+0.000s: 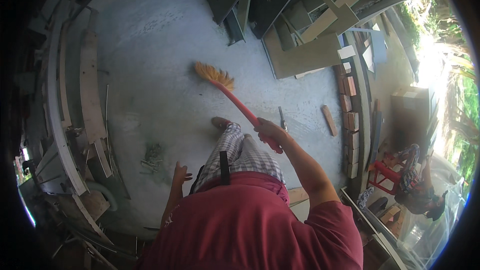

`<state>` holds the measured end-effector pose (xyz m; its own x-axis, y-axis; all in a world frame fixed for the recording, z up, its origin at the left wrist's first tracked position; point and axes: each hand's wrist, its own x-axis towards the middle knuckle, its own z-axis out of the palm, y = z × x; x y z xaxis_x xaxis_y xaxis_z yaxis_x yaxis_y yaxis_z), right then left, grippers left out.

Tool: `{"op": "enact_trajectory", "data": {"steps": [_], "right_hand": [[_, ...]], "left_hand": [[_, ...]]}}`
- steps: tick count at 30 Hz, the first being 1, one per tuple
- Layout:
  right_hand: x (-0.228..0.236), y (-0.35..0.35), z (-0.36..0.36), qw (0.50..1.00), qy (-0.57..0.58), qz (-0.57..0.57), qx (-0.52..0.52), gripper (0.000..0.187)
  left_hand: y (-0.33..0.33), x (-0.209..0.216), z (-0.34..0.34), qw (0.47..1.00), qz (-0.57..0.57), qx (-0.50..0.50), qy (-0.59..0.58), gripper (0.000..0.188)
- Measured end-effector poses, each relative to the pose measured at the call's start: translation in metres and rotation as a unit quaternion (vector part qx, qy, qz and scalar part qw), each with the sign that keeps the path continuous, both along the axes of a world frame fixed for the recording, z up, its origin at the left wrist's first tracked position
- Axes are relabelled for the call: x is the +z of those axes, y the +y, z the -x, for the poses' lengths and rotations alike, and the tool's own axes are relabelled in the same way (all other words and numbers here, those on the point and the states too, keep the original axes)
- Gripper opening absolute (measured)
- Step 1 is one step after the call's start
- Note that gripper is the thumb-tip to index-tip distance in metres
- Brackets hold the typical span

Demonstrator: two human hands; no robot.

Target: Sweep wood scraps and sawdust from the floor near the sliding table saw.

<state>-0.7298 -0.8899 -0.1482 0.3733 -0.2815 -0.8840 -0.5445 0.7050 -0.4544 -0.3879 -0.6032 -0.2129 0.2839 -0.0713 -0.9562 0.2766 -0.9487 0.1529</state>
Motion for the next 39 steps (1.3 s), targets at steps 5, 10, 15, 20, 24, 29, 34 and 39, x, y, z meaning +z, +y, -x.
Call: {"op": "enact_trajectory", "data": {"steps": [5,10,15,20,24,29,34,39], "right_hand": [[0.049,0.027,0.029,0.998,-0.019,-0.043,-0.043,0.057],[0.034,0.047,0.045,0.991,0.054,-0.046,-0.113,0.048],[0.002,0.056,0.042,0.986,-0.014,-0.055,-0.156,0.041],[-0.002,0.061,0.031,0.986,0.010,-0.076,-0.150,0.045],[-0.009,0.069,0.036,0.982,0.021,-0.096,-0.159,0.044],[-0.020,0.086,0.059,0.984,-0.045,-0.074,-0.158,0.034],[-0.025,0.095,0.063,0.982,-0.064,-0.080,-0.161,0.031],[-0.040,0.111,0.024,0.986,-0.077,0.009,-0.145,0.031]], "left_hand": [[0.048,-0.019,-0.037,0.994,-0.057,0.060,-0.068,0.071],[-0.119,0.053,-0.054,0.906,0.119,-0.255,-0.315,0.080],[-0.264,0.241,0.046,0.739,0.567,-0.271,-0.242,0.069],[-0.272,0.361,0.175,0.421,0.861,-0.285,-0.002,0.065],[-0.239,0.391,0.219,0.357,0.889,-0.255,-0.132,0.046],[-0.202,0.389,0.260,0.336,0.922,-0.179,-0.070,0.047],[-0.189,0.363,0.265,0.328,0.909,-0.235,-0.108,0.050],[-0.163,0.239,0.204,0.547,0.570,-0.557,-0.257,0.059]]}}
